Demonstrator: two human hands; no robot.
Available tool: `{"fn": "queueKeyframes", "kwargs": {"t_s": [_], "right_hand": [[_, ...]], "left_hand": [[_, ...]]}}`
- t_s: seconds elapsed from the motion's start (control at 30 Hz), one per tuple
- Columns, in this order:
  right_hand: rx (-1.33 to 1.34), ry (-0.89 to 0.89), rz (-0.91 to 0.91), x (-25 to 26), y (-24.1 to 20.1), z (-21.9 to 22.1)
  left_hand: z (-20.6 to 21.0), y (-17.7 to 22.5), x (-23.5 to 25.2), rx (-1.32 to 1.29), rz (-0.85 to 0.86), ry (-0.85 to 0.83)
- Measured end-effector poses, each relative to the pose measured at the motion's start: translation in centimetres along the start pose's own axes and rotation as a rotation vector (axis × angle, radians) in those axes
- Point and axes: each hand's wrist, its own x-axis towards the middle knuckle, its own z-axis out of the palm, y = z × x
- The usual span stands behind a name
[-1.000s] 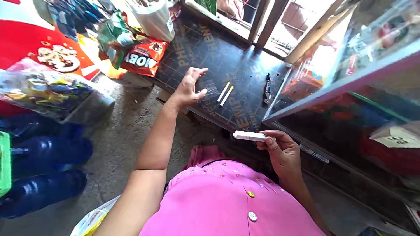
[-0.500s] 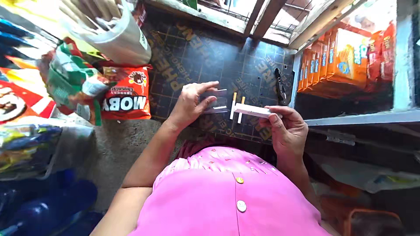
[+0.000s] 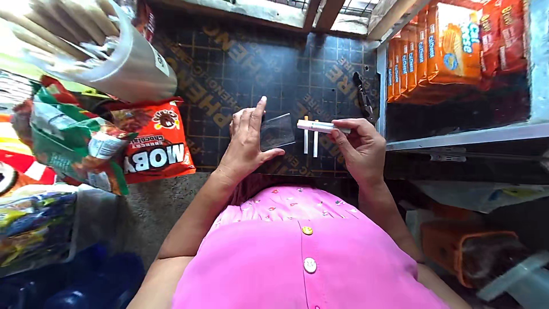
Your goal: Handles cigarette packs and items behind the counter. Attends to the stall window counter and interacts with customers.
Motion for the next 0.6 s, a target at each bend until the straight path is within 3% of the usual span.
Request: {"fn": "queueKeyframes", "kwargs": {"t_s": [0.23,0.4,0.47,0.6], "right_hand": [[-0.004,-0.112,-0.054,1.4,0.1,1.2],[0.288,-0.192,0.048,2.2,-0.8,2.0],[0.246,-0.26,-0.028,2.9,-2.2,2.8],[-0.117,-0.389,-0.34,4.7,-5.3,4.4]], "left_hand": [[0.2,-0.3,-0.3,-0.006,0.025,0.025],[0.2,-0.4,-0.5,-0.044,0.073,0.035],[0.5,-0.4,-0.6,-0.052,0.108,0.066],[0.6,0.3,-0.9,-0.123,0.13,0.155]]}}
